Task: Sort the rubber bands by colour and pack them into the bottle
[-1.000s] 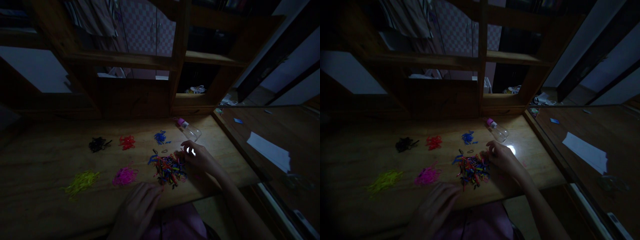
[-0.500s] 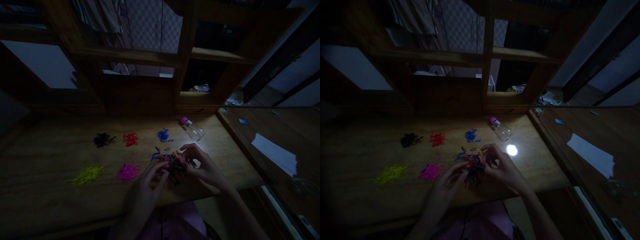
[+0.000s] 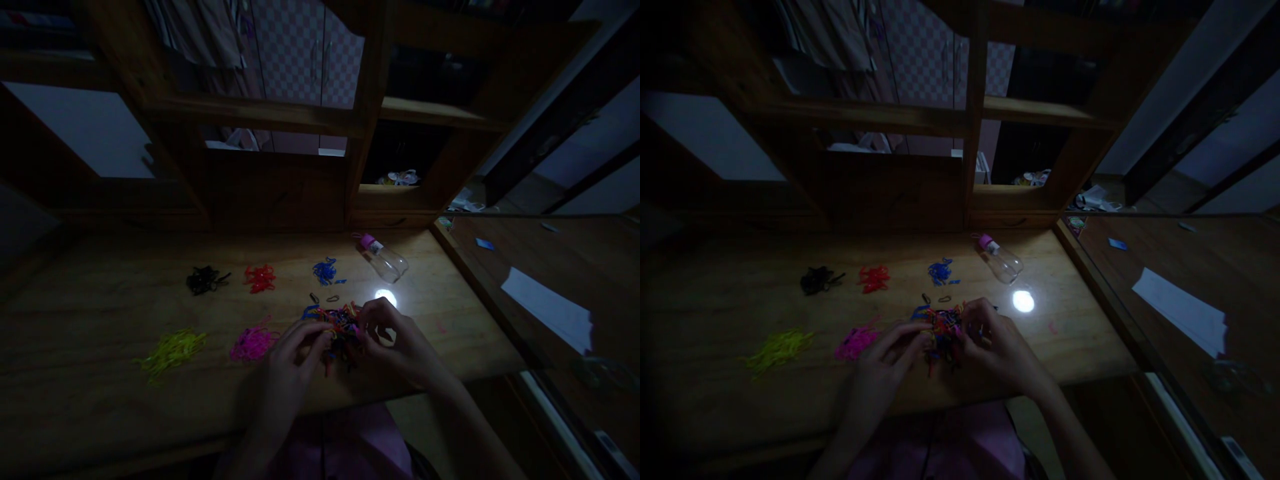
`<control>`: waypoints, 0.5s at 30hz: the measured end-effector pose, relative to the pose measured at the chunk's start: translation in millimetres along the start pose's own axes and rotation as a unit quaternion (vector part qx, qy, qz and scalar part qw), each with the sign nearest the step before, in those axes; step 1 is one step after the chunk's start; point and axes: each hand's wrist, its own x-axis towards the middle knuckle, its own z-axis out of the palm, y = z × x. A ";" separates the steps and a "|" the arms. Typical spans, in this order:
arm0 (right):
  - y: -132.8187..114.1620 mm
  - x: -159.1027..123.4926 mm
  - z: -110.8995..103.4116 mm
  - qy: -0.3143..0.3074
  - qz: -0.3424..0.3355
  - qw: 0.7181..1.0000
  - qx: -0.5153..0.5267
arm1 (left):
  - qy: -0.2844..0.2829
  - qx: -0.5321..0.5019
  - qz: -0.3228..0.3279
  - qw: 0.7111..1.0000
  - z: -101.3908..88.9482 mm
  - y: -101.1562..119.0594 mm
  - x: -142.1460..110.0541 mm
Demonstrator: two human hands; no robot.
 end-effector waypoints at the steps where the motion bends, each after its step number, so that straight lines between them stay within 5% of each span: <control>1: -2.3 2.6 4.2 0.002 -0.005 1.000 -0.021 | 0.025 -0.009 -0.019 0.999 -6.0 0.4 -2.3; 5: -19.4 18.0 44.0 -0.013 -0.060 0.991 -0.119 | 0.152 -0.016 -0.080 0.985 -37.6 2.3 -11.8; 9: -39.1 35.0 94.8 -0.101 -0.134 0.970 -0.177 | 0.256 0.034 -0.089 0.962 -66.8 3.7 -19.7; 15: -46.1 50.3 118.5 -0.128 -0.159 0.961 -0.185 | 0.290 0.097 -0.082 0.948 -101.5 -14.2 -28.1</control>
